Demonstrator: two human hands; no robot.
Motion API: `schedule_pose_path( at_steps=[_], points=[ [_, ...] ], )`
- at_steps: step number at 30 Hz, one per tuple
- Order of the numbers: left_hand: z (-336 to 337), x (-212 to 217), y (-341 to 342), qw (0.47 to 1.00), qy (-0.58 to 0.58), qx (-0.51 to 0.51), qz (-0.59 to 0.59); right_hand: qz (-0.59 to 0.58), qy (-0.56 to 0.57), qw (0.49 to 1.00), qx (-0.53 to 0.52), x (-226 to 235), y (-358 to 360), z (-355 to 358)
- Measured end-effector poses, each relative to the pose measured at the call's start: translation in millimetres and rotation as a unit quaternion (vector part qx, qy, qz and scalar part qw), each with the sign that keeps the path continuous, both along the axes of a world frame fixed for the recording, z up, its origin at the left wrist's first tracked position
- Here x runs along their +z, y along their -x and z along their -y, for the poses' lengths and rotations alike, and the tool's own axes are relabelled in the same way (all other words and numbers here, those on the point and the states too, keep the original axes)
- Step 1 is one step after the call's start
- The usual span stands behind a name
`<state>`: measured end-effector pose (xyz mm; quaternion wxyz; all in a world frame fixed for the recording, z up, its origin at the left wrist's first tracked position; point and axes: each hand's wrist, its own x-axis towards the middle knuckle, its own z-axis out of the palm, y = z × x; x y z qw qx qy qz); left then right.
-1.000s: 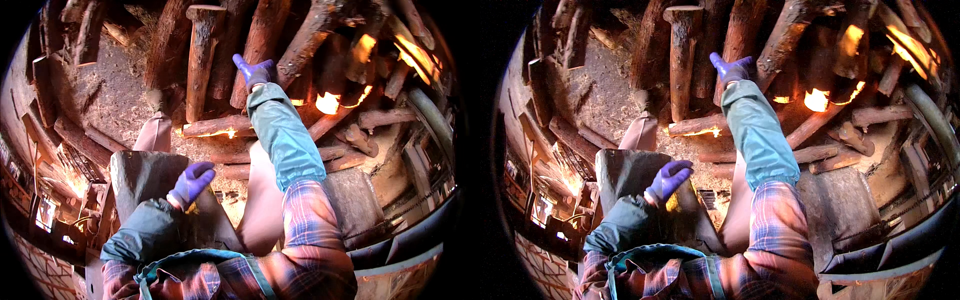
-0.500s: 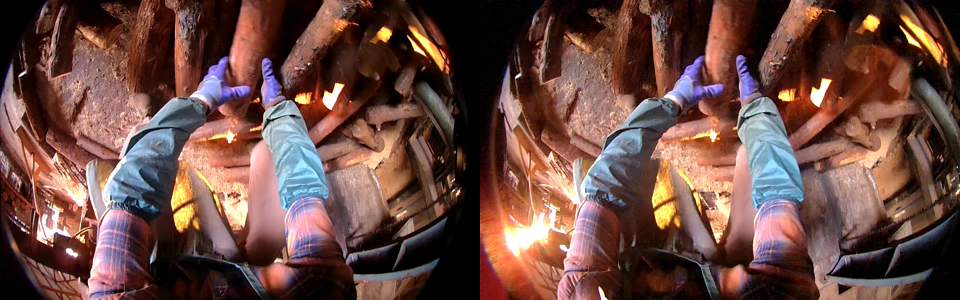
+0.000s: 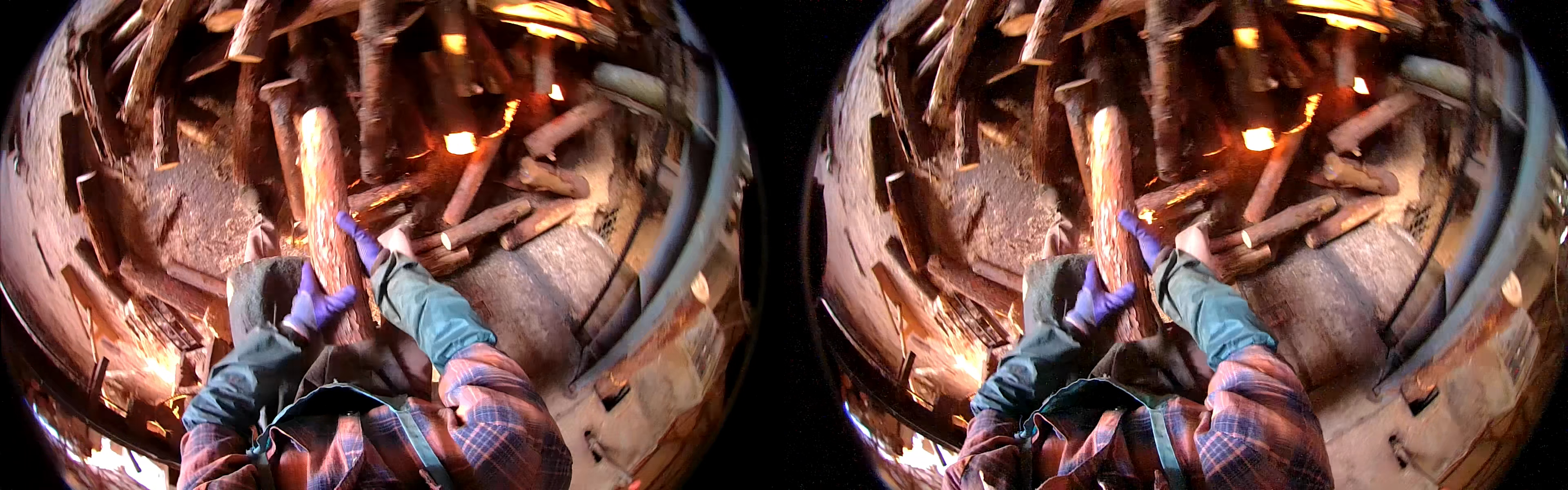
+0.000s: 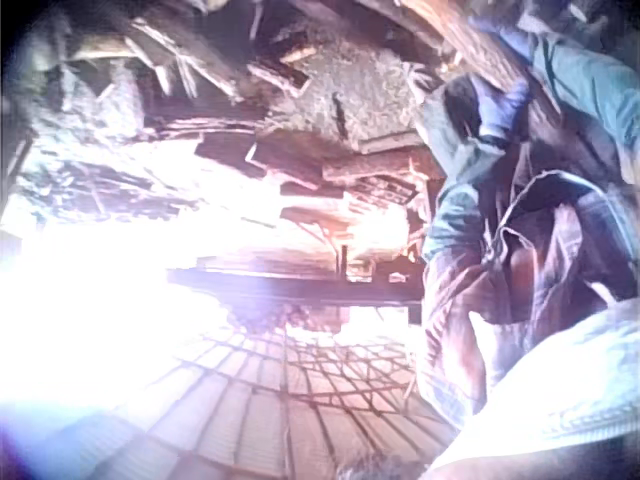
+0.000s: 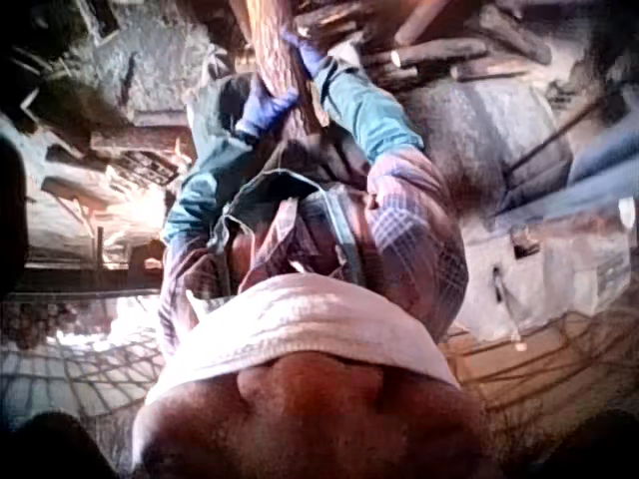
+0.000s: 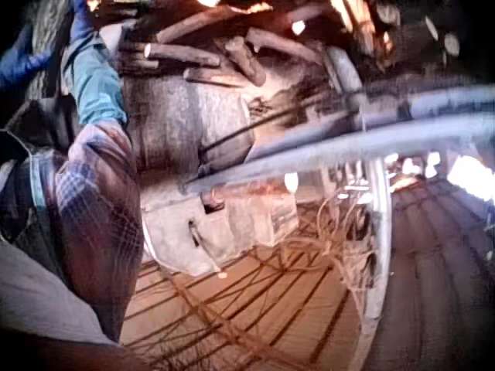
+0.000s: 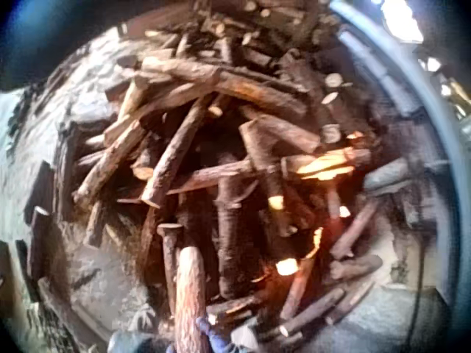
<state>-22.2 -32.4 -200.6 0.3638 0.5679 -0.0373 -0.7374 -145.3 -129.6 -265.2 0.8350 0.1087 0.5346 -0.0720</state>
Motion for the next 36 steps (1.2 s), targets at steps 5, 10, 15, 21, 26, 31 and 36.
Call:
schedule_pose_path(
  at_steps=[5, 10, 15, 21, 26, 31, 36],
  points=[
    [-20, 106, 69, 0.992, 0.049, -0.084, 0.086, 0.061, 0.094, 0.984, -0.14, 137, 70, 4],
    [69, 212, 157, 0.952, 0.304, -0.046, 0.001, -0.106, 0.404, 0.907, -0.051, 261, 169, 85],
    [154, 312, 245, 0.747, 0.616, -0.148, 0.202, -0.216, 0.752, 0.623, 0.009, 452, 311, 224],
    [109, 328, 333, 0.716, 0.622, -0.293, 0.119, -0.307, 0.806, 0.459, 0.212, 621, 474, 313],
    [39, 268, 330, 0.799, 0.461, -0.379, 0.076, -0.607, 0.607, 0.371, 0.354, 503, 568, 322],
    [10, 239, 252, 0.886, 0.294, -0.342, 0.108, -0.425, 0.667, 0.554, 0.26, 438, 560, 328],
    [36, 201, 221, 0.862, 0.348, -0.336, 0.154, -0.658, 0.612, 0.21, 0.386, 453, 619, 267]
  ],
)
